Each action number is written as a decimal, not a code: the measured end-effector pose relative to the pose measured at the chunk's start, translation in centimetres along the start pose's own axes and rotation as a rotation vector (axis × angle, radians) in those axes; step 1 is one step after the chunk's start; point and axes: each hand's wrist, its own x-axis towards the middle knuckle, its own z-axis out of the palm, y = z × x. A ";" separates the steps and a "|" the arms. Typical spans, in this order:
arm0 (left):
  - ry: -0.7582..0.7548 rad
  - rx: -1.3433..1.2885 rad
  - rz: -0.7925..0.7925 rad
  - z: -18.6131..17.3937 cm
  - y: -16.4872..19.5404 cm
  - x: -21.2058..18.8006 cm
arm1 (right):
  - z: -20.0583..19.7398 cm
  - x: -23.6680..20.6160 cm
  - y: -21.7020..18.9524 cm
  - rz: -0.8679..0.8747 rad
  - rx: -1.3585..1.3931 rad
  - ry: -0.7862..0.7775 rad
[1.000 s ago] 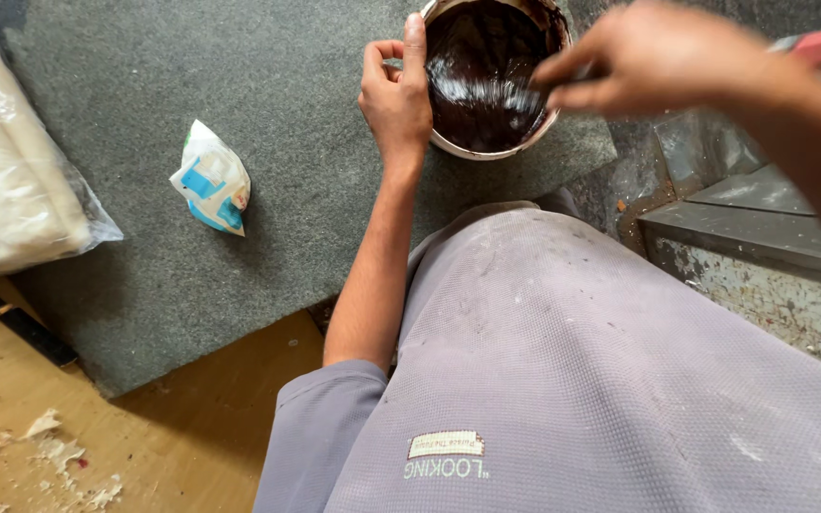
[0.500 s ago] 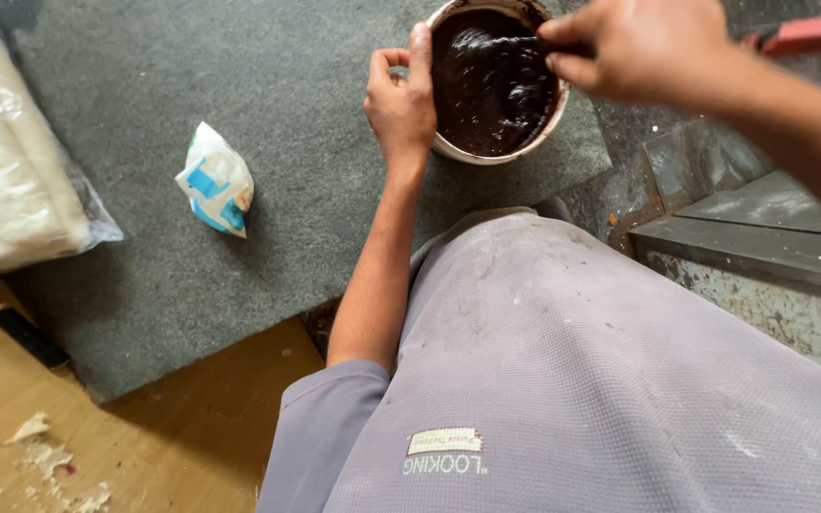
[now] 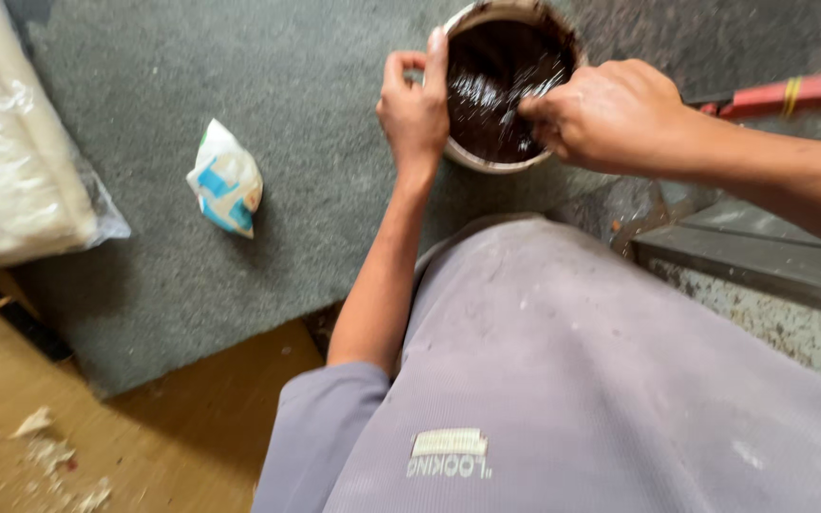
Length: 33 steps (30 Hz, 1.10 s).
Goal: The person stirs a dark, thick substance in a white bucket using a red-handled tool. They hold the bucket with one hand and mix the contents with the other, occasionally scraping the sides to ensure thorough blending.
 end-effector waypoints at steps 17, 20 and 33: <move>-0.037 -0.022 -0.033 -0.7 0.2 0.2 | -2.4 -0.4 0.2 0.227 0.246 0.042; -0.041 0.006 -0.047 -0.6 0.3 0.4 | -1.5 -0.3 -2.0 0.288 0.176 -0.178; 0.025 0.014 0.091 0.3 -2.0 1.3 | 2.8 0.8 -0.2 0.128 -0.052 -0.123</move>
